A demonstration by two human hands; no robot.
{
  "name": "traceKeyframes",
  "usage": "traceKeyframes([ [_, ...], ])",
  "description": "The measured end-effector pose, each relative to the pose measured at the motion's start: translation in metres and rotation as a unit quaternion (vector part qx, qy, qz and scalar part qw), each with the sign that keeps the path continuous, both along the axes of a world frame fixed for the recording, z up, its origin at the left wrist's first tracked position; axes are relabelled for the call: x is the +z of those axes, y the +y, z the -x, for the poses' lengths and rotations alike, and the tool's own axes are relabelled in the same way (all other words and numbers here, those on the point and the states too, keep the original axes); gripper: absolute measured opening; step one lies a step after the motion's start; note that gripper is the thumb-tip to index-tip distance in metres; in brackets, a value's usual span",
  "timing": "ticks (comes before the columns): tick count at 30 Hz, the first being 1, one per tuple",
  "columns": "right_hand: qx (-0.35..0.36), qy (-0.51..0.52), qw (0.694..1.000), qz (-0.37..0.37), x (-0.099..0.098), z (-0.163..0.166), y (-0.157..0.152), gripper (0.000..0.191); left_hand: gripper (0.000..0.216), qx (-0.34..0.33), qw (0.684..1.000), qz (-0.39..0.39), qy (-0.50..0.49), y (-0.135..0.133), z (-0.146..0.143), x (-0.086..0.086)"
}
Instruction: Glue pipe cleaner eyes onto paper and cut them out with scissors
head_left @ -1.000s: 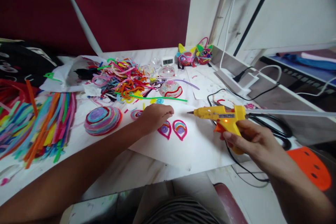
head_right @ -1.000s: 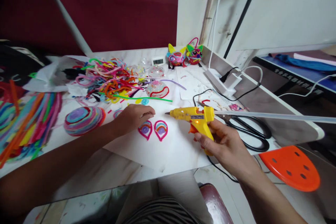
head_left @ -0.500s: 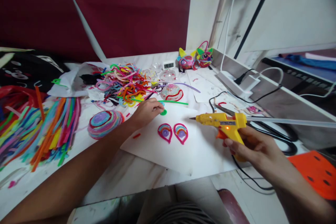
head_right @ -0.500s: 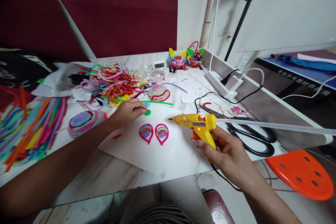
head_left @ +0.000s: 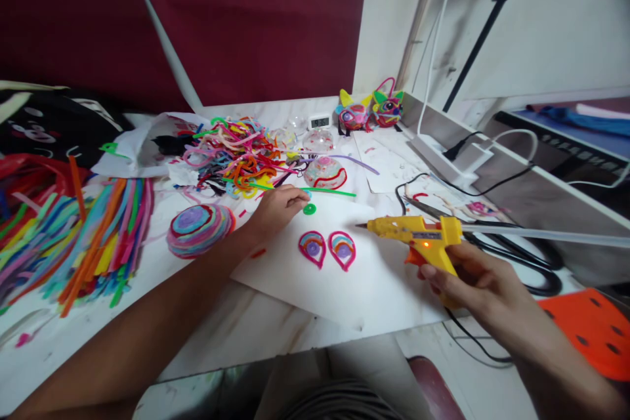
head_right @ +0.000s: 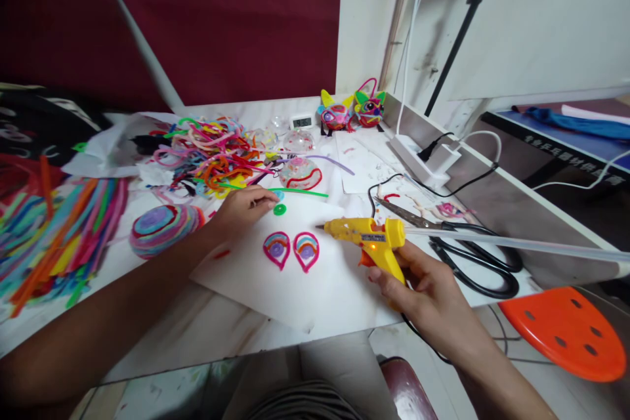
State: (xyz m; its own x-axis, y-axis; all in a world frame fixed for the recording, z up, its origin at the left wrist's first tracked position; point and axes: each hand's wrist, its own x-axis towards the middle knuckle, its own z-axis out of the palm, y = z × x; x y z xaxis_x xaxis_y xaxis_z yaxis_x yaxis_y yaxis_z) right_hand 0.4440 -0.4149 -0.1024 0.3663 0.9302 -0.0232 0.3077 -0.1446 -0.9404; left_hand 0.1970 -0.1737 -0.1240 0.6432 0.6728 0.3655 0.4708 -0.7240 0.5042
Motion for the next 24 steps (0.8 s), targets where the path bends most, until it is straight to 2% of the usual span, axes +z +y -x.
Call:
traceKeyframes([
  [6, -0.007, 0.0, 1.0, -0.003, 0.003, 0.001, -0.004, 0.032, 0.021, 0.017, 1.0, 0.003, -0.021, -0.016, 0.004, 0.017],
  [13, -0.011, 0.032, 0.999, -0.004, -0.008, 0.006, -0.009, 0.032, 0.011, -0.128, 0.991, 0.018, 0.024, -0.05, -0.008, 0.018],
  [20, -0.035, 0.017, 0.998, -0.042, -0.016, 0.012, -0.015, 0.03, 0.014, -0.199, 0.97, 0.002, 0.142, -0.066, -0.014, 0.017],
  [24, -0.046, 0.018, 0.997, -0.052, -0.018, 0.015, -0.017, 0.031, 0.015, -0.202, 0.961, -0.067, 0.174, -0.068, -0.015, 0.01],
])
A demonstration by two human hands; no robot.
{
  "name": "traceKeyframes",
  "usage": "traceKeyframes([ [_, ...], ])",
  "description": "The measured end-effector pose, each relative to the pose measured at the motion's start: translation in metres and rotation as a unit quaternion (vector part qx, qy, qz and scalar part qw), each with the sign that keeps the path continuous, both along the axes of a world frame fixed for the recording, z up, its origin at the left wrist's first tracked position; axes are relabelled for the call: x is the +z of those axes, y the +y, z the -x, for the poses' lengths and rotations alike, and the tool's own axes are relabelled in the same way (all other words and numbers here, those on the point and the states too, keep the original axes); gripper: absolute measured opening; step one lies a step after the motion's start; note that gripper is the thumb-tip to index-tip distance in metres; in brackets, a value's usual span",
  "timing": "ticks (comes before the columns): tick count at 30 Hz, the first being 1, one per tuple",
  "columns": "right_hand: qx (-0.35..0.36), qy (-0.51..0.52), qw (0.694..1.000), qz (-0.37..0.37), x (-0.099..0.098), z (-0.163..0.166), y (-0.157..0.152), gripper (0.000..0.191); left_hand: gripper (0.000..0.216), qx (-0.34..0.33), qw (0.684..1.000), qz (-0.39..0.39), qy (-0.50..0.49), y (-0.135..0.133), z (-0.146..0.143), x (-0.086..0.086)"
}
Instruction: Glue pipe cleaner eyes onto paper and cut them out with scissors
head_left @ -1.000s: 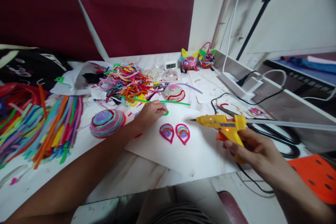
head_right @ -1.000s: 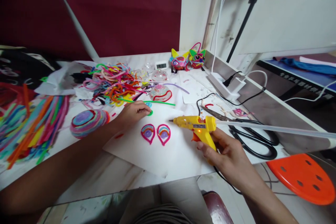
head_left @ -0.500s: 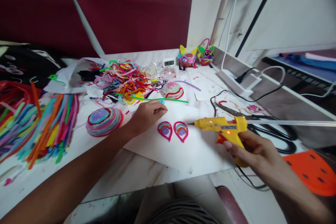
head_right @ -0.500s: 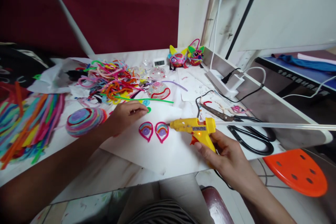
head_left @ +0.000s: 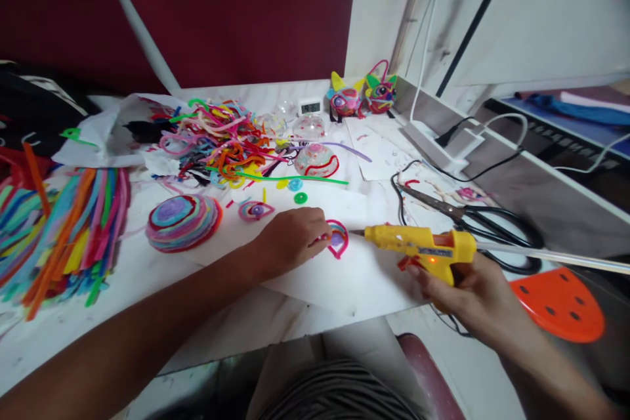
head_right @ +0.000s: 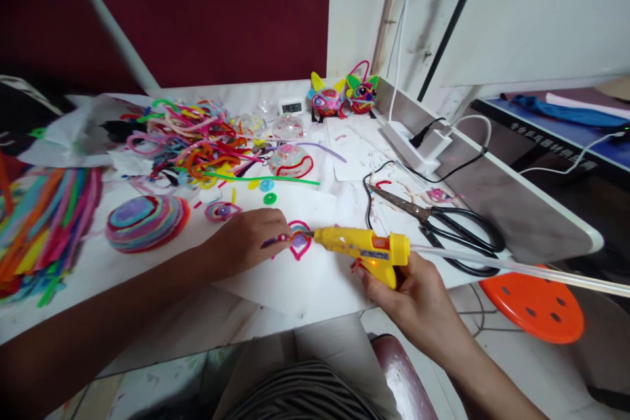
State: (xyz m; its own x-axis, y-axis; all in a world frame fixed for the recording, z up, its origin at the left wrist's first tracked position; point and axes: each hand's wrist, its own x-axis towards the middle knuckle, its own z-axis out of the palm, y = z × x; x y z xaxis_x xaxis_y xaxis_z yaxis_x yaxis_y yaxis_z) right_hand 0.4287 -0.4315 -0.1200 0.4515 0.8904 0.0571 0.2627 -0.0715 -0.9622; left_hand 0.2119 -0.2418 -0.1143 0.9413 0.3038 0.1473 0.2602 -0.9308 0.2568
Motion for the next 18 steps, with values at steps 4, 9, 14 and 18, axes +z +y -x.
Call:
traceKeyframes([
  [4, 0.011, 0.01, 1.0, 0.007, 0.0, 0.001, -0.001, 0.029, 0.02, -0.002, 0.998, -0.067, -0.013, -0.003, 0.0, -0.007],
  [9, 0.001, 0.037, 0.999, 0.003, -0.007, 0.002, -0.001, 0.032, 0.024, 0.001, 0.993, -0.121, -0.01, -0.008, 0.001, -0.009],
  [14, 0.024, 0.068, 0.997, 0.014, -0.014, 0.002, -0.003, 0.029, 0.025, 0.0, 0.989, -0.149, -0.01, -0.01, 0.002, -0.011],
  [18, 0.05, 0.092, 0.994, 0.001, -0.014, 0.003, -0.003, 0.026, 0.025, 0.0, 0.988, -0.157, -0.007, -0.008, 0.001, -0.016],
])
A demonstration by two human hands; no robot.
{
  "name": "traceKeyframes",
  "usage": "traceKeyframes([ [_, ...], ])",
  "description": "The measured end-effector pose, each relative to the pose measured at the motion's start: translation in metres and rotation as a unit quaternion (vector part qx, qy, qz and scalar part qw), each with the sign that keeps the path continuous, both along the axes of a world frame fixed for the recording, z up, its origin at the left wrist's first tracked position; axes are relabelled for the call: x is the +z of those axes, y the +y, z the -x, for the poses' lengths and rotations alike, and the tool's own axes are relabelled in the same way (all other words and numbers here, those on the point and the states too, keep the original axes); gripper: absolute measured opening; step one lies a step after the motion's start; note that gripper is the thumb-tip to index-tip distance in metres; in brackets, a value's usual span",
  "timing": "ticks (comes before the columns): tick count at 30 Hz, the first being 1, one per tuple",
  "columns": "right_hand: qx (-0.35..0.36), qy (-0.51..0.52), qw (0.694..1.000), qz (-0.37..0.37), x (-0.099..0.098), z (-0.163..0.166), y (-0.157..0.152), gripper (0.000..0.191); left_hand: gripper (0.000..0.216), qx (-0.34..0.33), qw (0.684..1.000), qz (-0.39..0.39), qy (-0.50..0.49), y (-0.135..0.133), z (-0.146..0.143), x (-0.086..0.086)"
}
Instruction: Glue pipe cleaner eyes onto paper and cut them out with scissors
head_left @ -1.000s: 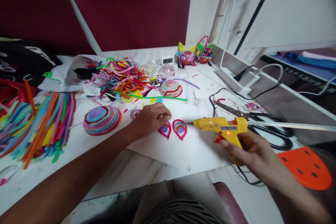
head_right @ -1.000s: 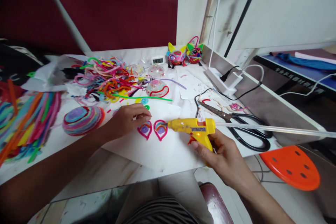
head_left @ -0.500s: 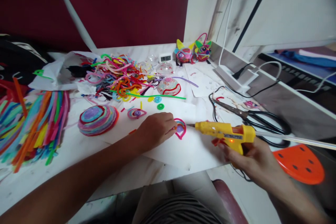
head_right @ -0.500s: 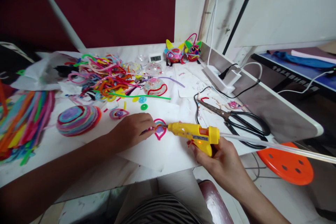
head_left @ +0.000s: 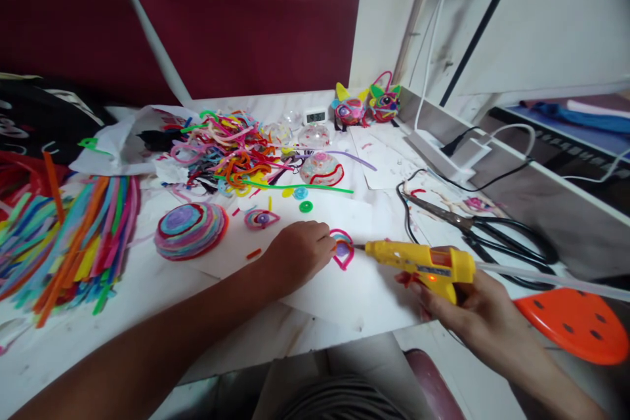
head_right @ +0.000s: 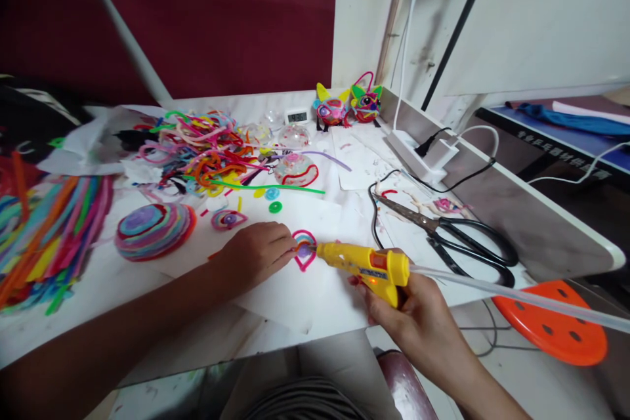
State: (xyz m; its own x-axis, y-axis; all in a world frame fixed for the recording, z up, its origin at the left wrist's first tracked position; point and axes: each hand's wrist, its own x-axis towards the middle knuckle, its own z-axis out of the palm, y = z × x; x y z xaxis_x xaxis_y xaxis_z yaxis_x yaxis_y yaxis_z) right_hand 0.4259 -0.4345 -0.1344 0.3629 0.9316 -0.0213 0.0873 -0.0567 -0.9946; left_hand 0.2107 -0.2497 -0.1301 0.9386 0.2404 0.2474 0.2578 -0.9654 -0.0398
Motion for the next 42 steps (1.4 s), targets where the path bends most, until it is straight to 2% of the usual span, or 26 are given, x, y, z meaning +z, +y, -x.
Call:
traceKeyframes([
  [4, 0.012, -0.001, 1.0, -0.005, 0.0, 0.0, 0.0, 0.026, 0.025, 0.001, 1.0, -0.006, -0.003, 0.001, -0.001, -0.003],
  [10, 0.046, -0.045, 0.997, 0.047, -0.001, -0.002, -0.003, 0.035, 0.024, -0.005, 1.0, 0.021, 0.007, 0.001, 0.0, 0.006],
  [16, 0.049, -0.065, 0.996, 0.025, 0.001, 0.0, -0.002, 0.023, 0.023, -0.008, 0.999, 0.033, 0.009, 0.001, 0.0, 0.009],
  [25, 0.053, -0.148, 0.988, 0.008, 0.005, 0.005, -0.001, 0.016, 0.024, -0.029, 0.998, -0.047, 0.015, 0.002, -0.003, 0.002],
  [31, 0.091, -0.237, 0.967, 0.016, 0.005, 0.003, -0.005, 0.014, 0.023, -0.036, 0.996, -0.086, 0.008, 0.0, -0.003, 0.001],
  [35, 0.112, -0.3, 0.947, 0.008, 0.011, 0.004, -0.003, 0.013, 0.027, -0.019, 0.998, -0.06, 0.003, 0.001, -0.003, 0.003],
  [39, 0.118, -0.362, 0.925, -0.017, 0.011, 0.005, 0.003, 0.009, 0.027, -0.008, 1.0, 0.006, 0.008, 0.003, -0.003, 0.003],
  [42, 0.12, -0.388, 0.914, -0.008, 0.01, 0.006, 0.004, 0.012, 0.026, 0.001, 0.999, 0.04, 0.009, 0.005, -0.003, 0.001],
])
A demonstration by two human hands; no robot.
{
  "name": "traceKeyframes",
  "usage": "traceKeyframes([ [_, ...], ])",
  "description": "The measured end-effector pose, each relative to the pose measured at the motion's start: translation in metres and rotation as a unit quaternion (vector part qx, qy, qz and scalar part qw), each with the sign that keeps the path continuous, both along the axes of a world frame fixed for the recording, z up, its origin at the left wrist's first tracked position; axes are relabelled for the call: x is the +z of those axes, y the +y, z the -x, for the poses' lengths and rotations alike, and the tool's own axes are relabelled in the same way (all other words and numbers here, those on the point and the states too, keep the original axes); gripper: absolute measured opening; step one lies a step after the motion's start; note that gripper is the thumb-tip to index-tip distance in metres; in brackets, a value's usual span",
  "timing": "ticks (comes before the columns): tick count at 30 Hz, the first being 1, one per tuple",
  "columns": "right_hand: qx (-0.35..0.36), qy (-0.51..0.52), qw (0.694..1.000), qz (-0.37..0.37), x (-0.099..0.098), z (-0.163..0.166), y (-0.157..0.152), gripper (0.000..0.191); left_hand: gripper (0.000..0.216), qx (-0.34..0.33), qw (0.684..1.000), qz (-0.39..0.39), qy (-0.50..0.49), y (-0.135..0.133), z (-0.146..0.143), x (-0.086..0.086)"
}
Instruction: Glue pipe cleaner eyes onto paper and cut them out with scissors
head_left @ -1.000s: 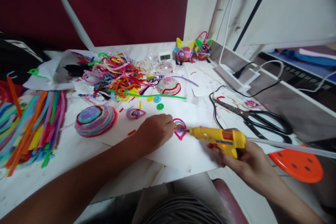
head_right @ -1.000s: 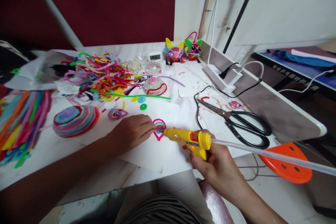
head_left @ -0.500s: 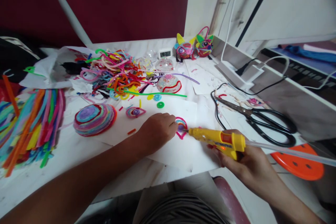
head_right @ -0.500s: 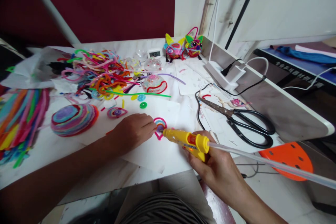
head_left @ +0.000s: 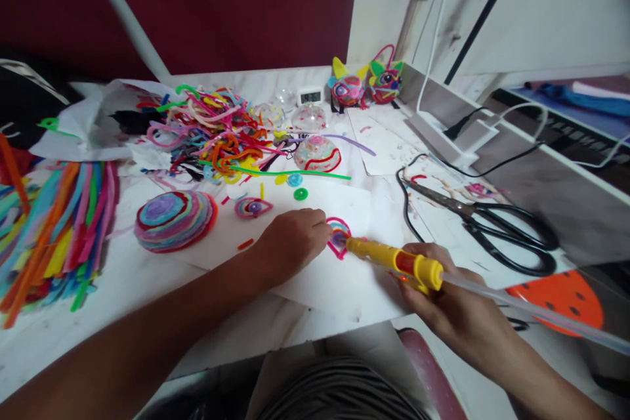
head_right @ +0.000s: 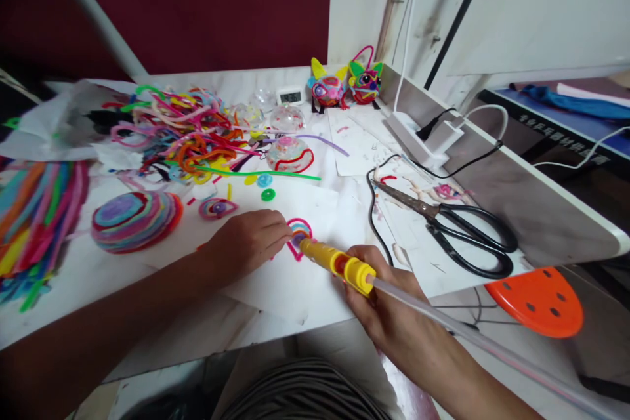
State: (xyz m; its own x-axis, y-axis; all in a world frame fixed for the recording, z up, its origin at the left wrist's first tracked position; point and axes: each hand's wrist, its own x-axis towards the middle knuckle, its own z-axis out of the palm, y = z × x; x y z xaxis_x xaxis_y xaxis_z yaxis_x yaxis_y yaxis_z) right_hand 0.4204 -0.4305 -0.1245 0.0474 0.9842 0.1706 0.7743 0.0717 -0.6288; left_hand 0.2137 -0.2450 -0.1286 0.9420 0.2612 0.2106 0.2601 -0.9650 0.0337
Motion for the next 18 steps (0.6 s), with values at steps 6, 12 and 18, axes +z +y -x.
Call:
traceKeyframes([
  [6, 0.0, -0.024, 1.0, -0.003, 0.006, 0.008, 0.005, 0.014, 0.026, 0.009, 1.0, 0.02, 0.003, 0.001, -0.001, -0.003],
  [12, 0.01, -0.027, 1.0, 0.012, 0.005, 0.01, 0.01, 0.016, 0.029, 0.009, 0.999, 0.039, 0.005, 0.0, -0.001, 0.003],
  [18, 0.009, -0.023, 1.0, 0.015, 0.003, 0.011, 0.013, 0.015, 0.031, 0.004, 0.998, 0.059, 0.022, 0.001, -0.001, 0.006],
])
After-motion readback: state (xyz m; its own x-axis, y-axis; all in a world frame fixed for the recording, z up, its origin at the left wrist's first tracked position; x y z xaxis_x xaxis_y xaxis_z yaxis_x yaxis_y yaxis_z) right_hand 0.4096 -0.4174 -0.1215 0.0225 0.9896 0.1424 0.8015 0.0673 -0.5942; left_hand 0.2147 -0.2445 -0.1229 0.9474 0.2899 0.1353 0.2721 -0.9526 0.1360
